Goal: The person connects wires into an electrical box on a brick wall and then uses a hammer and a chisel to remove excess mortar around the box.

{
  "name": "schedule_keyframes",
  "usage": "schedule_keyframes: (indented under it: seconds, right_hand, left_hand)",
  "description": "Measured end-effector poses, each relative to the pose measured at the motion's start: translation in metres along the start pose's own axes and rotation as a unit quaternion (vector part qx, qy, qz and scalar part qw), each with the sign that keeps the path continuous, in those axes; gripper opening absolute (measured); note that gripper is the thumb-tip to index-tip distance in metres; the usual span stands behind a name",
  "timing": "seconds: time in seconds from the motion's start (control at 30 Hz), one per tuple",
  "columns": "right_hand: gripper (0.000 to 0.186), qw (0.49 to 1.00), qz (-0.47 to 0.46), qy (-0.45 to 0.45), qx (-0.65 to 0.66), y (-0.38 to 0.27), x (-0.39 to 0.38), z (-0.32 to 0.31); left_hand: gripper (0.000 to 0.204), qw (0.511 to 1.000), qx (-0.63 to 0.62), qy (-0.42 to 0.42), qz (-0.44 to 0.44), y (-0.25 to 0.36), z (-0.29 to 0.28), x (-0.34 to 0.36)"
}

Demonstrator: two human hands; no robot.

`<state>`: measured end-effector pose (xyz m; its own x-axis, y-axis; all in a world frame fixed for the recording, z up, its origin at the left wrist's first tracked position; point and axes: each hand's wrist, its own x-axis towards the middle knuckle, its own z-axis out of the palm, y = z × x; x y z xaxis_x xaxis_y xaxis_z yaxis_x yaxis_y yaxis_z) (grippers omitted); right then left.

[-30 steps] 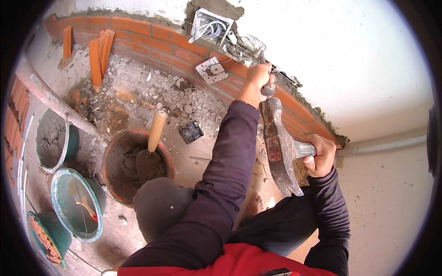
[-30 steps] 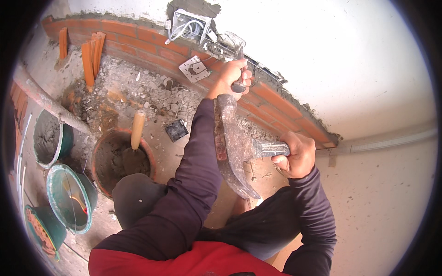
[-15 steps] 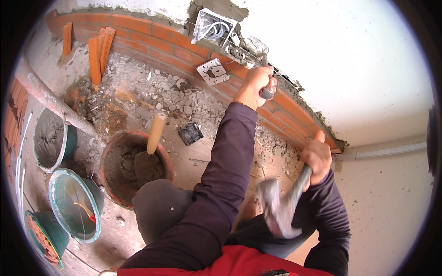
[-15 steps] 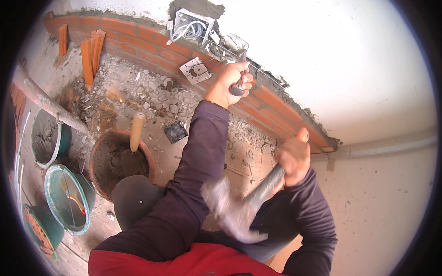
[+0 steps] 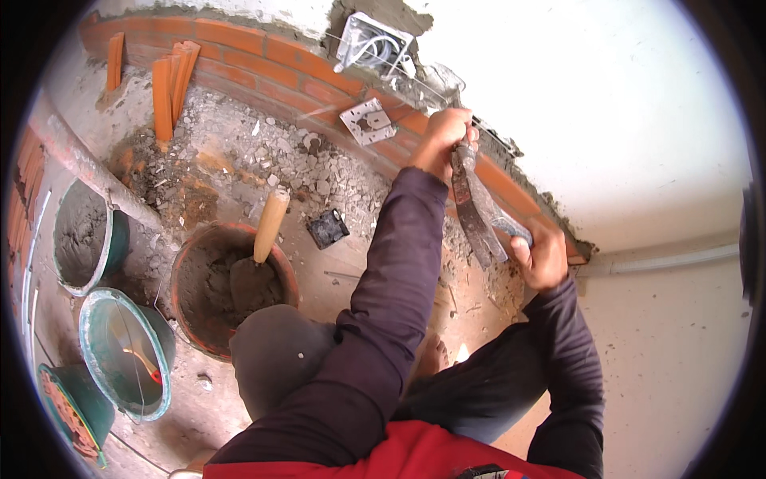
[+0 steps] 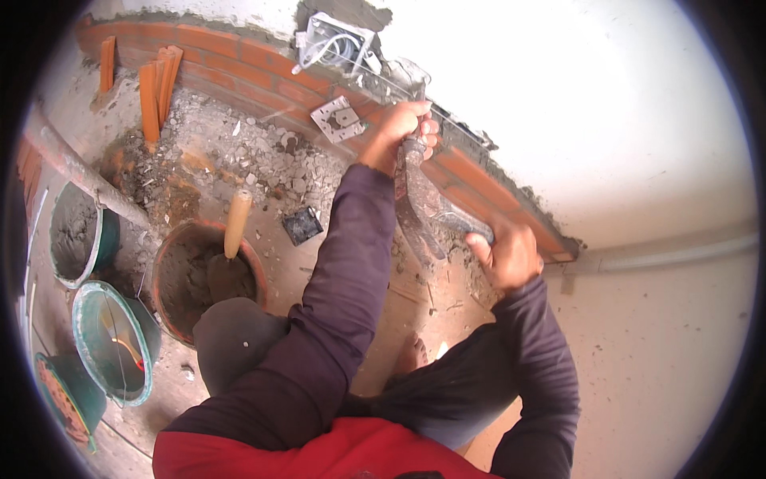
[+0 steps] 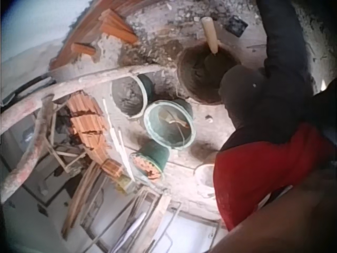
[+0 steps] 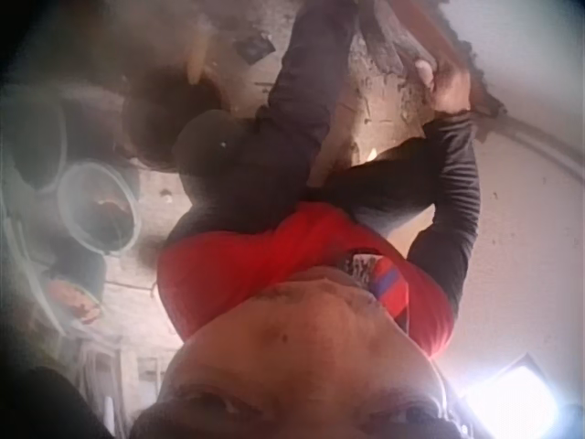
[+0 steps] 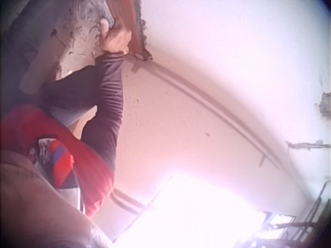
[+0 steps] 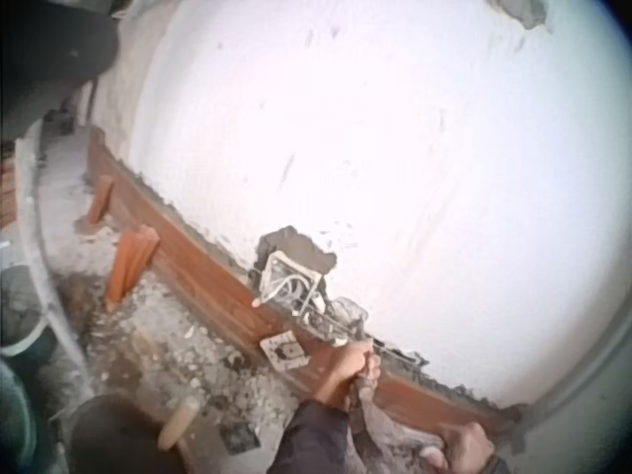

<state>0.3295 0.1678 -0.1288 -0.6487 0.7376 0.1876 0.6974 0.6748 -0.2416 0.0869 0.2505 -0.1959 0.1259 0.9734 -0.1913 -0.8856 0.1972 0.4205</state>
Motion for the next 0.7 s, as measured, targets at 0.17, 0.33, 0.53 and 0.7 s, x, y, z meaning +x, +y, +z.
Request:
schedule_keyframes:
  seconds: [0.17, 0.33, 0.53, 0.7]
  right_hand:
    - [0.073, 0.995, -0.037, 0.072, 0.052, -0.017, -0.013, -0.006]
    - [0.076, 0.993, -0.066, 0.083, 0.05, -0.025, -0.015, -0.013]
    - [0.075, 0.968, -0.219, 0.117, 0.045, -0.037, -0.014, -0.015]
    - [0.072, 0.953, -0.26, 0.134, 0.085, -0.045, -0.01, -0.006]
  left_hand:
    - [0.013, 1.0, -0.004, 0.012, 0.003, -0.005, 0.01, -0.005]
    - [0.013, 1.0, -0.014, 0.015, -0.004, 0.001, 0.012, -0.009]
    - [0.018, 1.0, 0.007, 0.012, -0.015, -0.003, 0.014, -0.01]
    - [0.019, 1.0, 0.011, 0.015, -0.005, -0.001, 0.01, -0.012]
